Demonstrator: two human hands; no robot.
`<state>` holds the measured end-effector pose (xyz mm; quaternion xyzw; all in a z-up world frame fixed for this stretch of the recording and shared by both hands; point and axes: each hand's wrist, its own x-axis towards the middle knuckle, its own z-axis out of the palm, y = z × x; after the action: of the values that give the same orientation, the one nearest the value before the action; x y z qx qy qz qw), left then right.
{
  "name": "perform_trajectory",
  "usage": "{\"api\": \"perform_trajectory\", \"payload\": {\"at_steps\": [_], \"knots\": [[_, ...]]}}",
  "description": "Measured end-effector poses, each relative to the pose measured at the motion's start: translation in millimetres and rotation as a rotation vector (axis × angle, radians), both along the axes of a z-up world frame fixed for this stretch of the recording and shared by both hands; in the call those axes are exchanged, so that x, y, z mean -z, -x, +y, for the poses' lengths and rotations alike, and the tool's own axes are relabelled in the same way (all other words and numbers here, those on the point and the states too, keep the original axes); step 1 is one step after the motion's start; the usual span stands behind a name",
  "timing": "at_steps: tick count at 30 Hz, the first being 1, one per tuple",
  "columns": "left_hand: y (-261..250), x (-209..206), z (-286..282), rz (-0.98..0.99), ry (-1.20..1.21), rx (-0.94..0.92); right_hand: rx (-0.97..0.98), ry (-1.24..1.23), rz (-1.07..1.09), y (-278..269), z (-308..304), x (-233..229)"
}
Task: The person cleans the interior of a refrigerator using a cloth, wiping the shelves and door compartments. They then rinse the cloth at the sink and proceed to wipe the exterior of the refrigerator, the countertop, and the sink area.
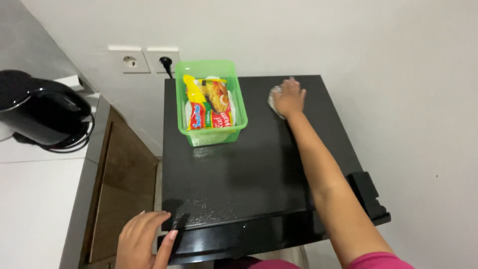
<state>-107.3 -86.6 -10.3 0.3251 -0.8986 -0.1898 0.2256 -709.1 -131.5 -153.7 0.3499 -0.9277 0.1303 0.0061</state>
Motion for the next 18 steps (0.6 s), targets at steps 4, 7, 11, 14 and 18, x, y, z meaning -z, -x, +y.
{"api": "perform_trajectory", "payload": {"at_steps": [4, 7, 11, 14, 18], "knots": [[-18, -10, -1, 0.095, 0.007, -0.041, -0.367, 0.055, 0.019, -72, 9, -22], [-33, -21, -5, 0.236, 0.09, -0.012, -0.451, 0.023, 0.034, -122, 67, -49], [-59, -29, -13, 0.26, 0.099, -0.089, -0.554, 0.105, 0.057, -194, 127, -45], [-89, -27, -25, 0.242, 0.056, -0.124, -0.646, 0.114, 0.037, -272, 135, -59], [-130, -36, -39, 0.269, 0.054, -0.06, -0.894, 0.107, -0.001, -359, 100, -79]]}}
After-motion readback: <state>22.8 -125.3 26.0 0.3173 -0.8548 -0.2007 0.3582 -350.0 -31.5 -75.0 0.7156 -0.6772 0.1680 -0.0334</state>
